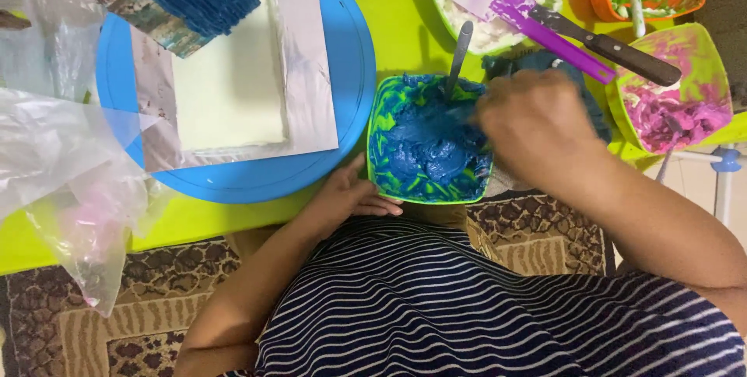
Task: Mixing blue frosting in a bowl and transferring it into a plastic piping bag using a spoon.
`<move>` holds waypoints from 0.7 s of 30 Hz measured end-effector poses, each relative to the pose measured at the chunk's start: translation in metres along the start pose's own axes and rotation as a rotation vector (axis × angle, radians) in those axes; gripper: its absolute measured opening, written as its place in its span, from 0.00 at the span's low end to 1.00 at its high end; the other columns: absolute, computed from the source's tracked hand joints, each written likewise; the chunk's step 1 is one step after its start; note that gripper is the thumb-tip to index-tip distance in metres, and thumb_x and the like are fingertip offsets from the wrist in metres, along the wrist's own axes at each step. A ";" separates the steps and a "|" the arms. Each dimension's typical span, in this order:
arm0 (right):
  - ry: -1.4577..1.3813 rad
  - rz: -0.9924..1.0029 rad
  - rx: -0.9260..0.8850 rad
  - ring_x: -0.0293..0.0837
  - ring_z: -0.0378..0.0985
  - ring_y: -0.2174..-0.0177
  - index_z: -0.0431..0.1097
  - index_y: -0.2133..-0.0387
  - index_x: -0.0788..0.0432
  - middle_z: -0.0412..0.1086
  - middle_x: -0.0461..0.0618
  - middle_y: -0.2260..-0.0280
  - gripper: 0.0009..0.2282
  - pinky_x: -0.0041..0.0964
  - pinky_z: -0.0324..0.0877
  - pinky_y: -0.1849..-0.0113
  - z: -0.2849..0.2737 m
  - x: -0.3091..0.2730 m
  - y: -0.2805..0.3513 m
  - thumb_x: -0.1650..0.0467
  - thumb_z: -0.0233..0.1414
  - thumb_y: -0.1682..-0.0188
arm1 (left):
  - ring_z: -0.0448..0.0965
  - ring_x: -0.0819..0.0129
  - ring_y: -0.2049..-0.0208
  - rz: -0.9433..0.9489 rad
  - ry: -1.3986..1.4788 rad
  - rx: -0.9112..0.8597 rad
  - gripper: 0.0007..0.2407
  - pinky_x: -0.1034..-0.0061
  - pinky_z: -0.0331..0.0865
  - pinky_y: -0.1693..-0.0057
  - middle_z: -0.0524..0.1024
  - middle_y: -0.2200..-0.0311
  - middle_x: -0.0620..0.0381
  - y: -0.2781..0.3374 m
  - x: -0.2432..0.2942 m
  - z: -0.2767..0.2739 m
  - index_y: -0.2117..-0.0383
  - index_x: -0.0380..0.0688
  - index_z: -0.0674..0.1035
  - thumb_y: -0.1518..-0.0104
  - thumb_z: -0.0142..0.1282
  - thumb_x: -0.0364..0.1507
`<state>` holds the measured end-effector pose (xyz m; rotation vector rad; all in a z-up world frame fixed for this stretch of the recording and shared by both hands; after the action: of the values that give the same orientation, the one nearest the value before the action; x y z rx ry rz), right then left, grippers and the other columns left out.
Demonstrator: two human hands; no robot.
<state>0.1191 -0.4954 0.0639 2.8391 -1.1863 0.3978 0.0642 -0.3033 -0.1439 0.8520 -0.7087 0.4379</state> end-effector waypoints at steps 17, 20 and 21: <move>0.251 0.103 -0.091 0.45 0.76 0.67 0.72 0.79 0.52 0.68 0.44 0.75 0.01 0.41 0.67 0.67 -0.031 0.018 0.028 0.69 0.54 0.62 | 0.86 0.56 0.58 -0.016 -0.015 0.010 0.28 0.71 0.79 0.52 0.82 0.55 0.40 0.004 0.005 0.004 0.29 0.49 0.50 0.38 0.39 0.26; 0.346 0.070 -0.108 0.44 0.75 0.67 0.71 0.79 0.52 0.68 0.43 0.73 0.02 0.39 0.67 0.65 -0.017 0.014 0.028 0.69 0.54 0.60 | 0.86 0.55 0.58 -0.014 0.003 0.024 0.27 0.69 0.79 0.52 0.81 0.55 0.39 0.005 0.006 0.006 0.30 0.48 0.51 0.38 0.39 0.25; 0.384 0.057 -0.131 0.43 0.75 0.66 0.71 0.79 0.52 0.68 0.43 0.72 0.03 0.38 0.67 0.64 -0.012 0.012 0.029 0.68 0.54 0.59 | 0.86 0.55 0.58 -0.013 0.018 0.033 0.27 0.69 0.80 0.51 0.81 0.55 0.39 0.005 0.007 0.006 0.31 0.47 0.51 0.39 0.39 0.24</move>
<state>0.1041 -0.5219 0.0768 2.4714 -1.1642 0.7927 0.0632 -0.3046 -0.1331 0.8825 -0.6810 0.4463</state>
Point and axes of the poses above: each hand's wrist, its own y-axis away from the middle knuckle, its own z-axis out of the palm, x = y × z, the point moved 6 cm from there along -y, towards the middle knuckle
